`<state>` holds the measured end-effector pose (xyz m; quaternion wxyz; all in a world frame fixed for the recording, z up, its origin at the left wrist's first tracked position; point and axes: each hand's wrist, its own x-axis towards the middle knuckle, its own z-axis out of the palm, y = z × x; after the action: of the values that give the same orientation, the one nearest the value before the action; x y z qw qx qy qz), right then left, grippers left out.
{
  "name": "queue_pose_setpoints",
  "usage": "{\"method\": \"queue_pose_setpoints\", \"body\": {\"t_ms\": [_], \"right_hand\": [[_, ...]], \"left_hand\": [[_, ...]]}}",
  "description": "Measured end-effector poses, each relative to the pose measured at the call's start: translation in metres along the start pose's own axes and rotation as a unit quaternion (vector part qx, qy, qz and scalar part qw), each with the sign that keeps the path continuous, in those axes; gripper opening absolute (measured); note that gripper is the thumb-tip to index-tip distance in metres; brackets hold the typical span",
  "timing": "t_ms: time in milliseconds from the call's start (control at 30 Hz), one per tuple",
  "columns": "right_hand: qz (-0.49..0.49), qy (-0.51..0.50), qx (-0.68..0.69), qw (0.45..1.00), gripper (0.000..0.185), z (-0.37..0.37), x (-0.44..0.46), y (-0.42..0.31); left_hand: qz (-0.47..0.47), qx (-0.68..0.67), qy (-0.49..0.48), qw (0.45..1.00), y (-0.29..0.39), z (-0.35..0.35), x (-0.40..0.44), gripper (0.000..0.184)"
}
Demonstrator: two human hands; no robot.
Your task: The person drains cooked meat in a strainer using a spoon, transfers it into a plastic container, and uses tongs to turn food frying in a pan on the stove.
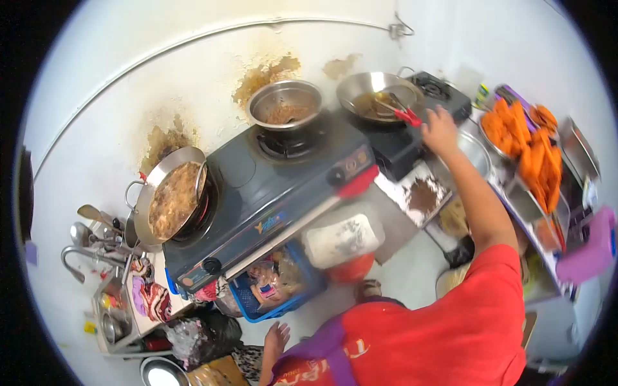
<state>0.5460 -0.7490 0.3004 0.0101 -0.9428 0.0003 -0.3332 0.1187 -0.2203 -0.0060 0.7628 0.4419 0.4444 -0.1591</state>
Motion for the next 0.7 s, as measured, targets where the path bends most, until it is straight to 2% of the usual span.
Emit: {"method": "queue_pose_setpoints", "body": {"t_ms": [67,100,167,267,300,367,467,567,600,700], "right_hand": [[0.008,-0.056,-0.062,0.996,0.052,0.033,0.037,0.046],[0.005,-0.075,-0.073,0.995,0.046,0.037,0.051,0.056],[0.02,-0.16,-0.086,0.983,0.04,0.036,0.075,0.066],[0.054,-0.232,-0.071,0.969,0.039,0.064,0.095,0.087],[0.037,-0.224,-0.059,0.972,0.041,0.068,0.097,0.094],[0.007,-0.205,-0.037,0.978,0.044,0.073,0.1,0.097],[0.033,-0.294,0.049,0.954,0.044,0.078,0.103,0.096],[0.024,-0.248,0.156,0.956,0.034,0.074,0.103,0.087],[0.166,-0.308,0.311,0.884,0.022,0.058,0.104,0.078],[0.109,-0.274,0.385,0.874,0.015,0.086,0.104,0.086]], "left_hand": [[0.028,0.064,-0.068,0.995,0.031,0.086,-0.014,0.055],[0.05,0.098,-0.115,0.987,0.051,0.134,-0.017,0.054],[0.084,0.164,-0.231,0.955,0.103,0.236,-0.038,0.054],[0.148,0.26,-0.308,0.903,0.157,0.37,-0.062,0.054],[0.169,0.295,-0.322,0.884,0.176,0.411,-0.081,0.054],[0.158,0.226,-0.375,0.885,0.186,0.477,-0.064,0.058],[0.102,0.159,-0.386,0.903,0.199,0.555,-0.038,0.069],[0.059,0.109,-0.373,0.92,0.208,0.607,-0.033,0.073],[0.057,0.102,-0.378,0.918,0.21,0.618,-0.034,0.073],[0.073,0.072,-0.39,0.915,0.208,0.639,-0.026,0.064]]}}
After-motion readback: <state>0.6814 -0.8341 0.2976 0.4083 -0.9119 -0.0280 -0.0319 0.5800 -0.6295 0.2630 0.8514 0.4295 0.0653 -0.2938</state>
